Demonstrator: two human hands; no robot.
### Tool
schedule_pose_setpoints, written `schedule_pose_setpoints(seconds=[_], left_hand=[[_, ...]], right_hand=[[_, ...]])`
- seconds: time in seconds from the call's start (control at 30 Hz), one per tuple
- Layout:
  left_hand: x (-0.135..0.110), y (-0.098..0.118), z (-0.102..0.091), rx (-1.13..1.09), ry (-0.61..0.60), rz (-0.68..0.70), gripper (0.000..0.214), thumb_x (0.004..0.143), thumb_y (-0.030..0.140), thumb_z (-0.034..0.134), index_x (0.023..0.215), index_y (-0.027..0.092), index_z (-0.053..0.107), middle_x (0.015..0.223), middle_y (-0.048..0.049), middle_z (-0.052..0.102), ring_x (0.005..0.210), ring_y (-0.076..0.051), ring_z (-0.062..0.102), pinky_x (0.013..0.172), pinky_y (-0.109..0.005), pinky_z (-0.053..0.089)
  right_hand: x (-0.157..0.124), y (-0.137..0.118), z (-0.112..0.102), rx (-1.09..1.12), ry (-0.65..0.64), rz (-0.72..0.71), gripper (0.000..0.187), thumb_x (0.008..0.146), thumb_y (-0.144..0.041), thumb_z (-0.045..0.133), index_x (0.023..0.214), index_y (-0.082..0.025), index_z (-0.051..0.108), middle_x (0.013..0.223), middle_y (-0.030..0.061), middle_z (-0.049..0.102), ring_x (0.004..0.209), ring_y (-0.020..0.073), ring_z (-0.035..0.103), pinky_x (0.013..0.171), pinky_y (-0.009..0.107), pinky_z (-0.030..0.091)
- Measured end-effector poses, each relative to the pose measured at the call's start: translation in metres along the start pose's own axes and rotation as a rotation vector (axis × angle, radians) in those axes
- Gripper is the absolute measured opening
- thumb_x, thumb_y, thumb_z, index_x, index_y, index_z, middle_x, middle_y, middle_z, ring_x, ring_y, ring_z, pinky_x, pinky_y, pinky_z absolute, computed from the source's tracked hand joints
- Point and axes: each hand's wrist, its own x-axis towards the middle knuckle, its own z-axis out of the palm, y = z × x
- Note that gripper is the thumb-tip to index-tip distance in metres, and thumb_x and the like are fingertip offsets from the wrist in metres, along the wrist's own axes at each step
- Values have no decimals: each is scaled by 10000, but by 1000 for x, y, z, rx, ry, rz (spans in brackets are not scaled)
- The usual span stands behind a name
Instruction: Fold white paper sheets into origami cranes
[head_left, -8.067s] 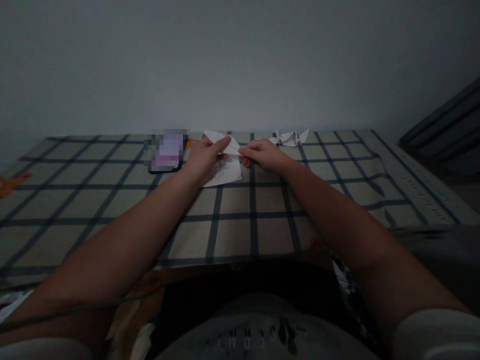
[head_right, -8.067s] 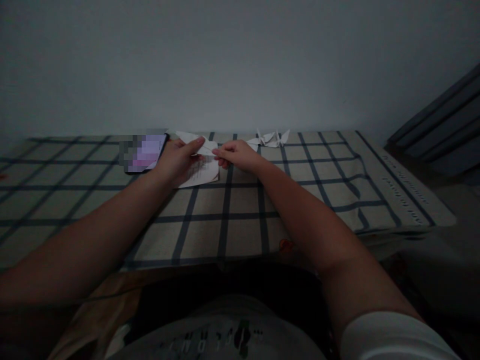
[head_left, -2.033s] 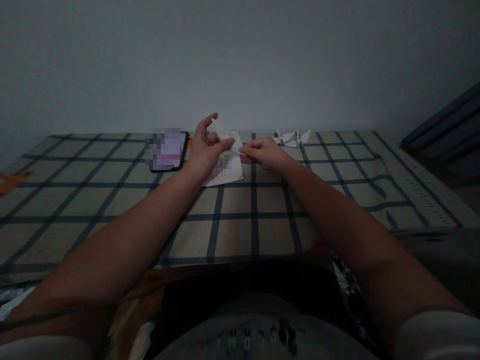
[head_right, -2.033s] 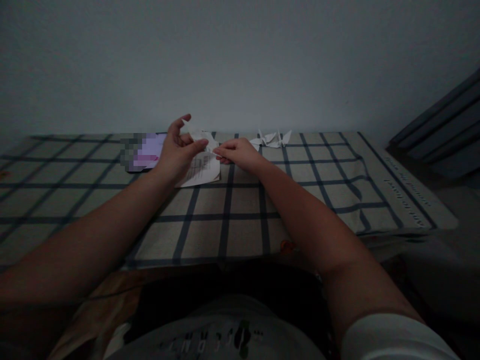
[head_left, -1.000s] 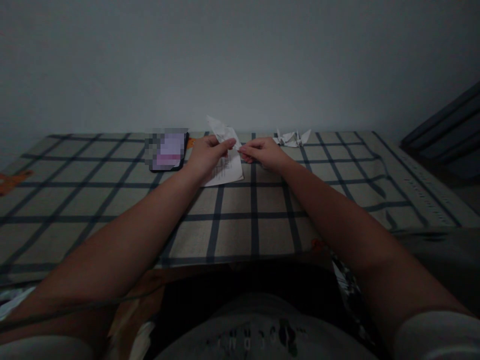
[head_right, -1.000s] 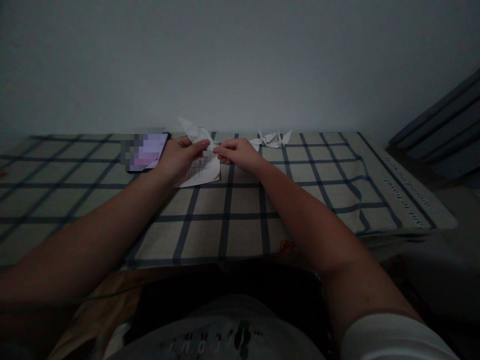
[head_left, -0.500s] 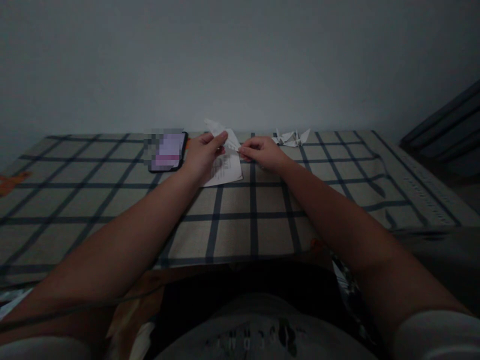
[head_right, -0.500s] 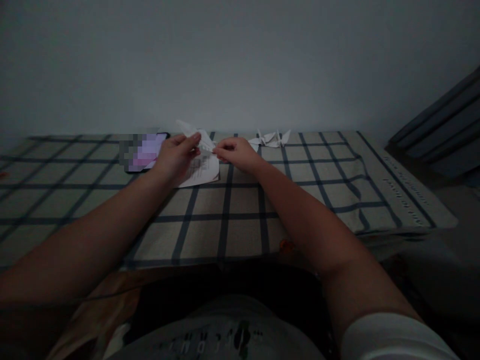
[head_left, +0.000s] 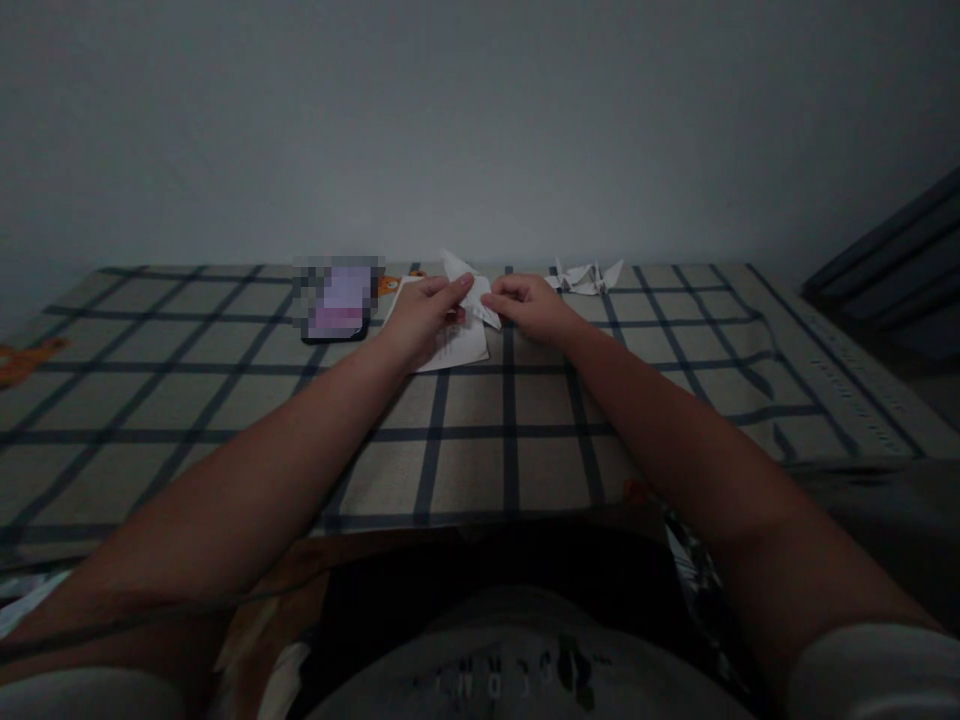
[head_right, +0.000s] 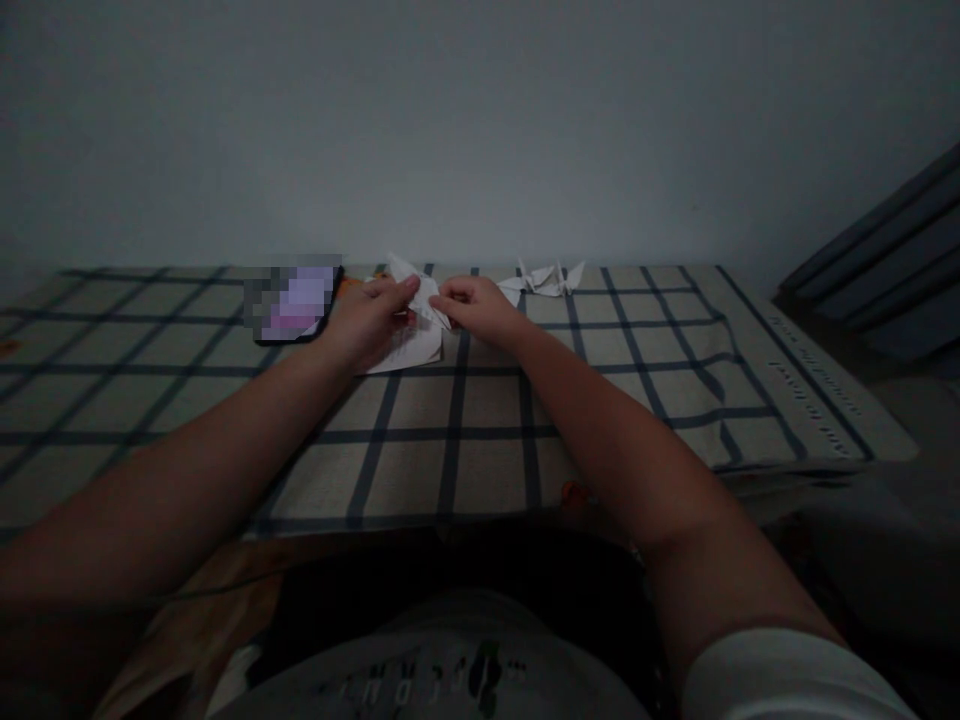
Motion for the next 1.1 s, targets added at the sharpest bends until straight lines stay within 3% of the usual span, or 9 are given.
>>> schedule_pose_setpoints(seconds=[0.27, 0.4, 0.57, 0.73, 0.93, 1.1], left_hand=[[-5, 9, -6, 292, -33, 127, 596, 781, 688, 822, 533, 178, 639, 525, -11, 572, 492, -103, 485, 490, -262, 325], [-9, 11, -4, 403, -39, 133, 606, 819, 694, 781, 537, 173, 651, 515, -19, 573, 490, -106, 474, 488, -267, 309], [-9, 8, -1, 327, -87, 121, 517, 791, 662, 822, 654, 174, 720, 584, -25, 636, 525, -113, 517, 514, -264, 350], [-8, 9, -4, 323, -127, 108, 434, 784, 571, 851, 677, 166, 737, 605, -21, 643, 547, -113, 528, 538, -264, 364], [-9, 7, -6, 301, -142, 37, 392, 765, 510, 865, 637, 174, 708, 575, -16, 615, 511, -112, 504, 497, -262, 354], [-11, 4, -1, 210, -114, 49, 296, 727, 455, 884, 724, 193, 748, 638, -39, 689, 595, -179, 628, 537, -296, 469]], right_hand=[[-3, -2, 4, 47, -3, 42, 392, 1007, -397, 597, 677, -189, 560, 637, -23, 556, 633, 122, 512, 669, 268, 414], [0, -1, 4, 66, 37, 71, 333, 1010, -317, 615, 708, -184, 572, 631, -32, 551, 621, 115, 512, 631, 253, 389], [0, -3, 5, 69, 99, 47, 302, 992, -206, 626, 695, -179, 576, 627, -38, 548, 615, 104, 502, 609, 239, 380], [-1, -1, 5, 80, 78, 67, 370, 1015, -284, 631, 666, -182, 560, 599, -32, 566, 596, 100, 531, 615, 232, 419], [0, 2, 4, 193, 58, 71, 170, 955, -275, 712, 855, -173, 621, 699, -37, 603, 624, 94, 563, 608, 216, 449], [1, 1, 5, 106, 61, 80, 204, 966, -305, 684, 827, -170, 621, 673, -27, 585, 637, 106, 557, 634, 234, 452]])
